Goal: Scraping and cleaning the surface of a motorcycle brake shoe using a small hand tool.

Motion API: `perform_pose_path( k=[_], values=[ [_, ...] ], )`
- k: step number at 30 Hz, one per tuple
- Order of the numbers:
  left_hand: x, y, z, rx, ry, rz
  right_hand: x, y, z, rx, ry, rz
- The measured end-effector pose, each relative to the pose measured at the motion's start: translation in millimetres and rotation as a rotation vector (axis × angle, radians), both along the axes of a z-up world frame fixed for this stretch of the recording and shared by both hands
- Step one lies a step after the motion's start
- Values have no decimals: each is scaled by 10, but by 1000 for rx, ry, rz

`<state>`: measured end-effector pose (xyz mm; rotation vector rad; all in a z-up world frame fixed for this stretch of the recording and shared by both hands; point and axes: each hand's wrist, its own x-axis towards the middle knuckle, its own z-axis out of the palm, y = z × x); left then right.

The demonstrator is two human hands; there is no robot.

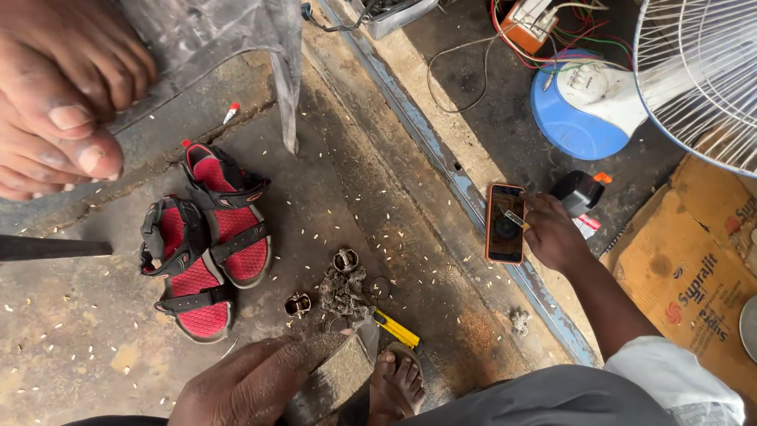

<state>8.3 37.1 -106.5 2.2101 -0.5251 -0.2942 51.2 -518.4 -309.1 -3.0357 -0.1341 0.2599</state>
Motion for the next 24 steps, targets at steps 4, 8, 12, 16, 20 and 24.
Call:
perform_pose_path(
  k=[4,8,12,16,20,24],
  values=[
    [6,-18,28,-9,-11,-42,12,-41,42,39,-15,16],
    [58,-77,174,36,30,17,29,-91,412,84,-118,34],
    [174,-236,516,-6,58,122,132,516,1551,439,-268,-190],
    [239,-422,796,-10,-14,122,-9,1739,3007,646,-42,-455],
    [162,-465,845,-159,-57,74,-588,2600,2828,1600,-117,-69],
    [75,-384,841,-196,48,115,-1006,3369,3168,660,-375,-29]
  ],
)
